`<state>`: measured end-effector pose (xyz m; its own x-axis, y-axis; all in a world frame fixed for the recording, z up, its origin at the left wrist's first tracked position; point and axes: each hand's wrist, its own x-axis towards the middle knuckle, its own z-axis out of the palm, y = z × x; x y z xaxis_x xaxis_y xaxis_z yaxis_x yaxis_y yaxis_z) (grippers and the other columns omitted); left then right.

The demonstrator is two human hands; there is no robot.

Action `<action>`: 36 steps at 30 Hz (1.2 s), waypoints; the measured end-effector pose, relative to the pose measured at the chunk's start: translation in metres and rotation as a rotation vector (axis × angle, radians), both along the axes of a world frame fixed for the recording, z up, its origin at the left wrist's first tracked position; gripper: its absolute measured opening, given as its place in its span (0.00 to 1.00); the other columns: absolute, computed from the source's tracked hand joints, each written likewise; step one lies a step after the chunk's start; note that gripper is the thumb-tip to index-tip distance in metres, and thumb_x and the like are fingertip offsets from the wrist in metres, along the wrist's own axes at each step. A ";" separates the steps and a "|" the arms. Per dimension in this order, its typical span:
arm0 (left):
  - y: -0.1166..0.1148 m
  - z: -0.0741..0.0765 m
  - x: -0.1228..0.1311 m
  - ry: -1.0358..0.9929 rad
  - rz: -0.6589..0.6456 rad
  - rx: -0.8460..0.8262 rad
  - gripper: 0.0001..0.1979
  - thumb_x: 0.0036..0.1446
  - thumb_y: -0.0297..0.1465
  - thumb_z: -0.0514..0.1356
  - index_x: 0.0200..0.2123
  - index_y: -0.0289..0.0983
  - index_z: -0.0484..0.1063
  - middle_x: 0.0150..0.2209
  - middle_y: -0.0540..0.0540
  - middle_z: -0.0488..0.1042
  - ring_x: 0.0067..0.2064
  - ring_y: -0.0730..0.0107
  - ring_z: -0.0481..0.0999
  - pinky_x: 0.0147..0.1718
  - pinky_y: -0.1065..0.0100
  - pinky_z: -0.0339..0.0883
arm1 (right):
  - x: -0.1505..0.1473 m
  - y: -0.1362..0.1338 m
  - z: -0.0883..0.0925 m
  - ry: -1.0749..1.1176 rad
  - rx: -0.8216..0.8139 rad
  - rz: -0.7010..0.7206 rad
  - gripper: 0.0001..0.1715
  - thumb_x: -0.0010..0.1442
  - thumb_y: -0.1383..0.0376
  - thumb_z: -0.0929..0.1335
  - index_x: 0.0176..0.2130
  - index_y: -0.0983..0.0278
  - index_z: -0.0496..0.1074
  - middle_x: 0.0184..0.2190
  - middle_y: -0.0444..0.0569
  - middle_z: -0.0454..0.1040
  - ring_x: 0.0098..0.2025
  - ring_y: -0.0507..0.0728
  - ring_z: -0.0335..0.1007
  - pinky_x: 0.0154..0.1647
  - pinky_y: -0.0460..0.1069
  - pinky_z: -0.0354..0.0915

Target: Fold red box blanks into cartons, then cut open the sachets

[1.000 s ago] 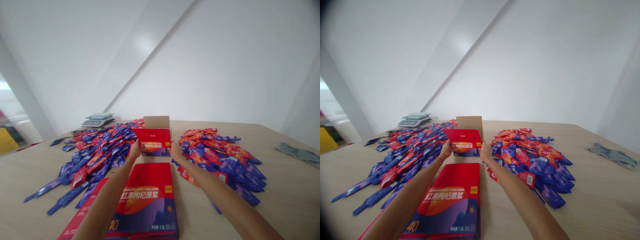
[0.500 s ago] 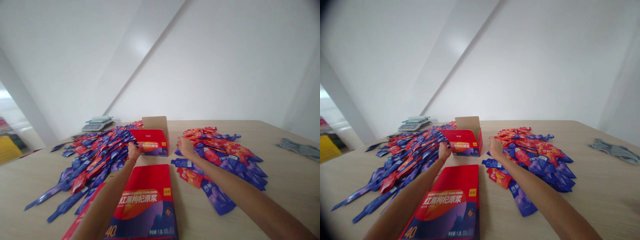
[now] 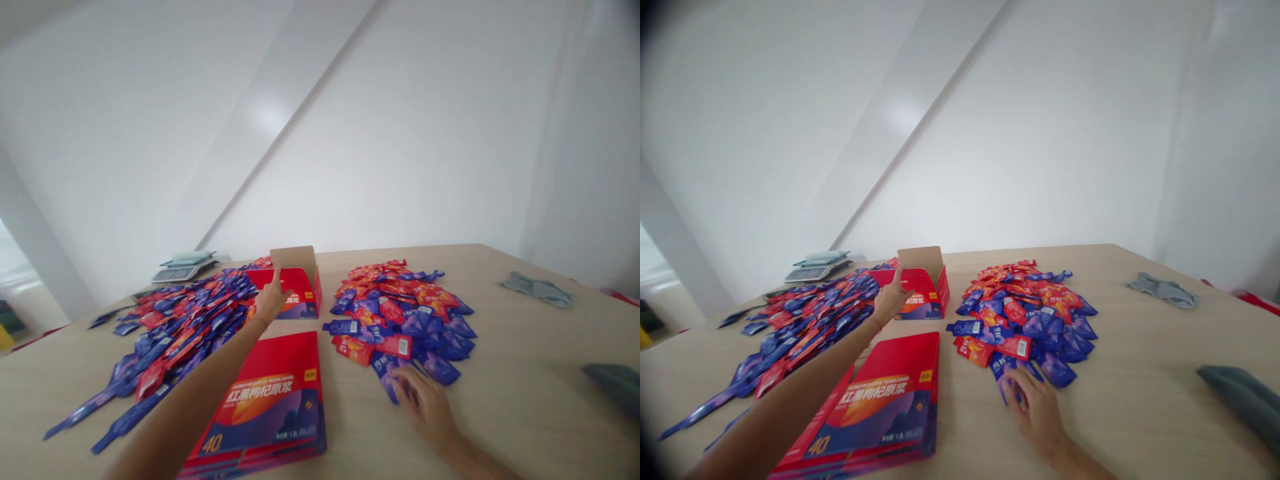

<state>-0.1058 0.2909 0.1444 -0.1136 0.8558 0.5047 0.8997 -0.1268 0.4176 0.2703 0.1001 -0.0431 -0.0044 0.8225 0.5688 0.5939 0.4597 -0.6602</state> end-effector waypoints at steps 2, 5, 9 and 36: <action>0.007 0.016 0.003 0.080 0.029 0.008 0.26 0.64 0.33 0.62 0.63 0.39 0.65 0.38 0.39 0.81 0.47 0.44 0.81 0.46 0.58 0.67 | 0.004 -0.005 -0.002 0.047 -0.001 0.001 0.12 0.67 0.52 0.67 0.37 0.50 0.78 0.28 0.48 0.78 0.28 0.62 0.74 0.32 0.56 0.68; 0.011 0.033 0.005 0.194 0.033 0.021 0.17 0.68 0.31 0.57 0.58 0.38 0.68 0.42 0.37 0.81 0.47 0.46 0.81 0.44 0.60 0.67 | 0.008 -0.002 -0.005 0.084 0.018 -0.013 0.19 0.68 0.50 0.65 0.28 0.53 0.71 0.22 0.46 0.71 0.26 0.60 0.69 0.29 0.54 0.63; 0.006 0.041 0.004 0.295 -0.008 0.011 0.12 0.69 0.30 0.55 0.53 0.37 0.69 0.39 0.40 0.81 0.43 0.52 0.82 0.40 0.64 0.66 | 0.010 0.010 -0.014 0.251 0.012 -0.057 0.28 0.69 0.45 0.64 0.24 0.58 0.64 0.20 0.44 0.65 0.23 0.56 0.61 0.26 0.50 0.55; -0.045 0.052 0.036 0.538 0.155 -0.152 0.21 0.70 0.32 0.48 0.62 0.34 0.63 0.49 0.31 0.82 0.50 0.43 0.83 0.45 0.55 0.73 | 0.012 0.025 -0.023 0.340 0.015 -0.014 0.30 0.70 0.44 0.64 0.24 0.61 0.63 0.21 0.42 0.62 0.24 0.52 0.58 0.27 0.49 0.50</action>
